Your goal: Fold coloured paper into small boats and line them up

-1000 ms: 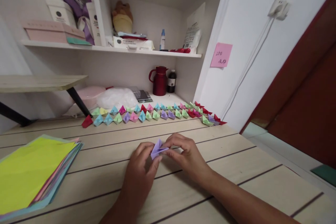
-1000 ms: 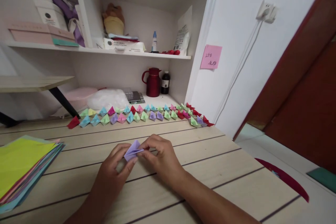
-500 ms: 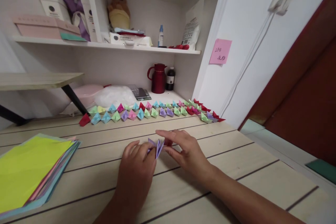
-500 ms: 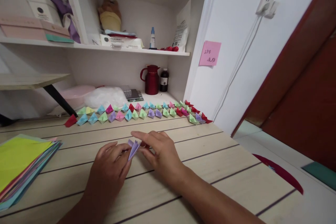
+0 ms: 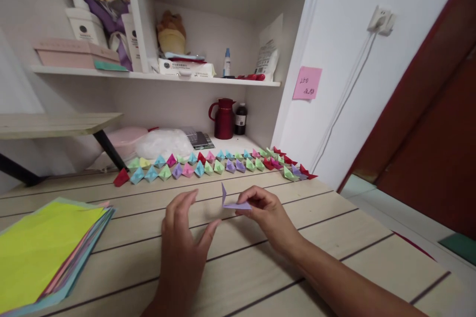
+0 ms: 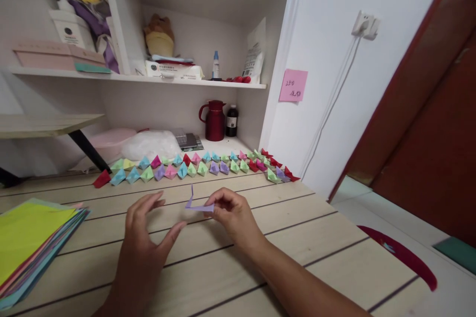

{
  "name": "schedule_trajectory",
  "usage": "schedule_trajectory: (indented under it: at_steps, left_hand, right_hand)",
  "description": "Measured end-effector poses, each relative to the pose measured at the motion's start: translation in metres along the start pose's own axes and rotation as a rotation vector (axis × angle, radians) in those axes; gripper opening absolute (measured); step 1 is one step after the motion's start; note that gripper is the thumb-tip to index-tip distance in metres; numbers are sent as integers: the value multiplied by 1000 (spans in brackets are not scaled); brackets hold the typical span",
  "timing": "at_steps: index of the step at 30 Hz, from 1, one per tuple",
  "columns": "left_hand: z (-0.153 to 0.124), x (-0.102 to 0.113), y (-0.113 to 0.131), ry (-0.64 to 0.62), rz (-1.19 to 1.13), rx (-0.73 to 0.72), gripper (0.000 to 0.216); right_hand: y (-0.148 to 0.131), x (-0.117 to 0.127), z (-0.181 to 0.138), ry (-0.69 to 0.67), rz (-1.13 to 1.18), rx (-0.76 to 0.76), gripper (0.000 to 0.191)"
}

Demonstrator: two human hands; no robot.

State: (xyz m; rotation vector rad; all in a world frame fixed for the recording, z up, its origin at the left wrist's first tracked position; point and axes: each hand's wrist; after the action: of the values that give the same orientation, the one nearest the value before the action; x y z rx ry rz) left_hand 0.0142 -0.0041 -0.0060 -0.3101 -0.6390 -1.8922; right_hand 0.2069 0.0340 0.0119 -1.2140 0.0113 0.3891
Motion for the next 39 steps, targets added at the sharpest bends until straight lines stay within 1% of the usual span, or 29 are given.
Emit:
schedule_trajectory:
  at_steps: [2,3,8,10,12,15,17,20,22,23,25,27,28,30,32,35,37,39]
  left_hand:
    - [-1,0,-2,-53,-60,2,42]
    - [-1,1,-2,-67,-71,-22,37]
    - [0,8,8,-77,-80,-222,17]
    - [2,11,10,-63,-73,-306,16]
    - [4,14,9,-29,-46,-407,22]
    - [6,17,3,23,57,-564,23]
    - [6,17,0,29,141,-613,24]
    - [6,15,-2,-2,236,-620,24]
    - [5,14,-1,-24,282,-623,25]
    - [5,13,0,-30,301,-627,26]
    - [3,10,1,-50,338,-632,28]
    - [1,6,0,-106,366,-641,30]
    - [0,4,0,-146,369,-654,30]
    - [-2,0,-4,-247,353,-680,29]
    - [-3,-2,-9,-349,296,-680,24]
    - [-1,-1,-19,-513,128,-566,12]
    - [0,0,-24,-603,30,-444,12]
    - [1,1,-27,-657,6,-318,10]
  right_hand:
    - [2,-2,0,-15,114,-81,18]
    - [3,-4,-1,-31,150,-102,20]
    - [6,-11,-6,-130,240,-135,21]
    - [7,-11,-7,-180,217,-131,19]
    - [6,-10,-6,-230,117,-67,14]
    - [3,-8,-6,-242,-177,149,4]
    - [1,-8,-7,-228,-373,283,19]
    - [1,-9,-11,-245,-564,393,43]
    - [2,-9,-14,-254,-669,428,47]
    - [2,-9,-14,-254,-721,433,44]
    - [4,-8,-15,-271,-822,428,30]
    - [7,-6,-14,-320,-911,405,15]
    - [9,-4,-13,-356,-944,392,11]
    - [13,0,-11,-418,-985,357,12]
    - [16,3,-10,-451,-990,320,14]
    - [15,6,-10,-460,-949,266,15]
    - [14,7,-11,-462,-921,238,13]
    - [13,7,-11,-464,-917,219,10]
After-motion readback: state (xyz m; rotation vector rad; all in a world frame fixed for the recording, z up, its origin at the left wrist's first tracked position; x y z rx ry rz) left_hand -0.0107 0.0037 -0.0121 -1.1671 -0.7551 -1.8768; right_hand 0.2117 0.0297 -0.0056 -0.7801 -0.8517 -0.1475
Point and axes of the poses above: each hand's wrist, its own z-axis towards the middle knuckle, its own x-axis out of the back of the hand, y = z × x, and after that the axes turned 15 degrees about z, right-handed
